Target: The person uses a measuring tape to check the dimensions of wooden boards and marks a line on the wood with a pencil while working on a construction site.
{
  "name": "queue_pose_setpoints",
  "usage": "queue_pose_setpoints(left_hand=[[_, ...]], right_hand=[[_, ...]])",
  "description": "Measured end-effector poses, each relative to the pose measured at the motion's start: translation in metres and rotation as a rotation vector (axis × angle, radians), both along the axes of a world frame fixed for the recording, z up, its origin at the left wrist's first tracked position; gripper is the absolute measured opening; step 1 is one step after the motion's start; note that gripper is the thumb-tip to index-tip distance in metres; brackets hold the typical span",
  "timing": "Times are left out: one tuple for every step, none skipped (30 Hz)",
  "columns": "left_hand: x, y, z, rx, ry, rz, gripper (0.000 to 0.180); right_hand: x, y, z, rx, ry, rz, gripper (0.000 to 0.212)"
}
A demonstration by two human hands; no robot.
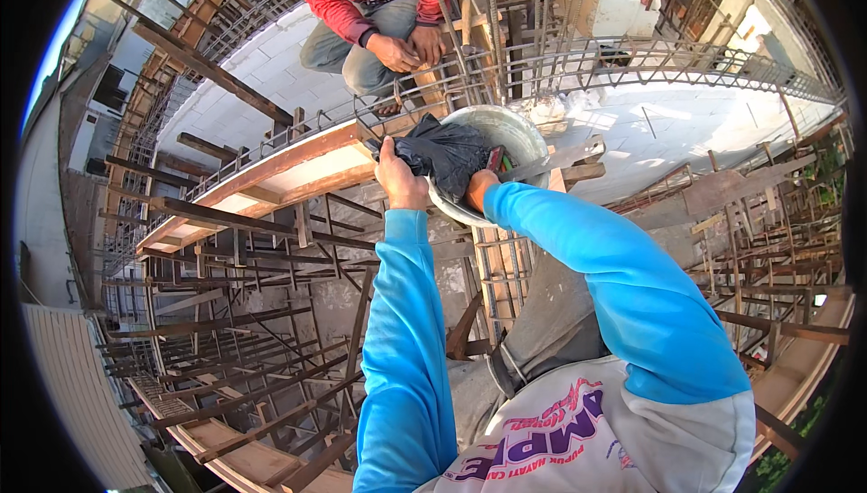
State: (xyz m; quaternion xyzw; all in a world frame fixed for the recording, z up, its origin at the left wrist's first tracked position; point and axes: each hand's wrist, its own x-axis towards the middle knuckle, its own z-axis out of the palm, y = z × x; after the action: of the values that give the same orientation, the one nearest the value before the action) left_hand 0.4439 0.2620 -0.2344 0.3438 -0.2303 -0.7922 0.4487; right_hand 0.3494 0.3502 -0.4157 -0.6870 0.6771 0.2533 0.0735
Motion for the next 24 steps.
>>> queue_pose_setpoints(left_hand=[[0.012, -0.005, -0.007, 0.009, -0.013, 0.037, 0.018], [0.015, -0.010, -0.006, -0.023, -0.001, 0.031, 0.018], [0.017, -0.014, -0.008, -0.052, 0.012, 0.021, 0.018], [0.018, -0.017, -0.010, -0.080, 0.025, 0.011, 0.018], [0.018, -0.021, -0.012, -0.070, 0.011, 0.028, 0.019], [0.018, -0.018, -0.014, -0.056, -0.006, 0.034, 0.019], [0.013, -0.014, -0.011, -0.045, -0.016, 0.037, 0.018], [0.009, -0.010, -0.008, -0.035, -0.027, 0.041, 0.018], [0.007, -0.003, 0.000, -0.007, -0.067, 0.091, 0.017], [0.005, -0.005, -0.002, -0.007, -0.063, 0.095, 0.017], [0.003, -0.008, -0.003, -0.007, -0.060, 0.099, 0.017], [0.005, -0.010, -0.007, 0.001, -0.064, 0.103, 0.017], [0.007, -0.012, -0.010, 0.018, -0.051, 0.107, 0.018], [0.011, -0.015, -0.014, 0.016, -0.057, 0.080, 0.022], [0.013, -0.020, -0.015, 0.011, -0.055, 0.047, 0.029], [0.015, -0.024, -0.018, 0.006, -0.054, 0.014, 0.037], [0.015, -0.023, -0.022, -0.029, -0.075, -0.013, 0.031], [0.011, -0.016, -0.018, -0.066, -0.090, -0.039, 0.025], [0.009, -0.009, -0.015, -0.106, -0.110, -0.060, 0.020], [0.005, -0.001, -0.011, -0.161, -0.116, -0.072, 0.023], [0.004, -0.004, -0.017, -0.166, -0.123, -0.100, 0.025], [0.011, -0.008, -0.027, -0.171, -0.143, -0.120, 0.028], [0.018, -0.013, -0.036, -0.178, -0.172, -0.097, 0.032], [0.015, -0.008, -0.034, -0.142, -0.180, -0.069, 0.028]], right_hand=[[0.015, -0.001, 0.019, 0.005, -0.027, 0.041, 0.022], [0.015, -0.001, 0.039, 0.024, -0.035, 0.102, 0.021], [0.014, 0.001, 0.054, 0.047, -0.041, 0.159, 0.020], [0.012, 0.005, 0.071, 0.073, -0.045, 0.217, 0.019], [0.012, 0.010, 0.095, 0.065, -0.043, 0.273, 0.016], [0.012, 0.017, 0.110, 0.061, -0.042, 0.264, 0.017], [0.009, 0.022, 0.123, 0.054, -0.035, 0.253, 0.019], [0.006, 0.025, 0.128, 0.047, -0.029, 0.242, 0.021], [0.005, 0.024, 0.136, 0.064, -0.009, 0.245, 0.027], [0.002, 0.024, 0.144, 0.086, -0.014, 0.237, 0.028], [-0.003, 0.026, 0.154, 0.109, -0.020, 0.229, 0.030], [-0.002, 0.028, 0.164, 0.138, -0.033, 0.223, 0.031], [0.000, 0.029, 0.166, 0.129, -0.059, 0.178, 0.034], [0.001, 0.029, 0.165, 0.111, -0.080, 0.201, 0.035], [0.000, 0.028, 0.166, 0.089, -0.095, 0.218, 0.036], [-0.001, 0.028, 0.167, 0.068, -0.109, 0.235, 0.037], [-0.001, 0.029, 0.164, 0.074, -0.102, 0.241, 0.037], [-0.003, 0.030, 0.160, 0.078, -0.088, 0.247, 0.037], [-0.005, 0.030, 0.155, 0.080, -0.077, 0.259, 0.037], [-0.014, 0.033, 0.148, 0.011, -0.130, 0.261, 0.036], [-0.023, 0.038, 0.141, -0.061, -0.187, 0.271, 0.035], [-0.021, 0.039, 0.141, -0.134, -0.257, 0.290, 0.034], [-0.020, 0.042, 0.142, -0.217, -0.361, 0.282, 0.035], [-0.026, 0.047, 0.143, -0.236, -0.418, 0.264, 0.037]])
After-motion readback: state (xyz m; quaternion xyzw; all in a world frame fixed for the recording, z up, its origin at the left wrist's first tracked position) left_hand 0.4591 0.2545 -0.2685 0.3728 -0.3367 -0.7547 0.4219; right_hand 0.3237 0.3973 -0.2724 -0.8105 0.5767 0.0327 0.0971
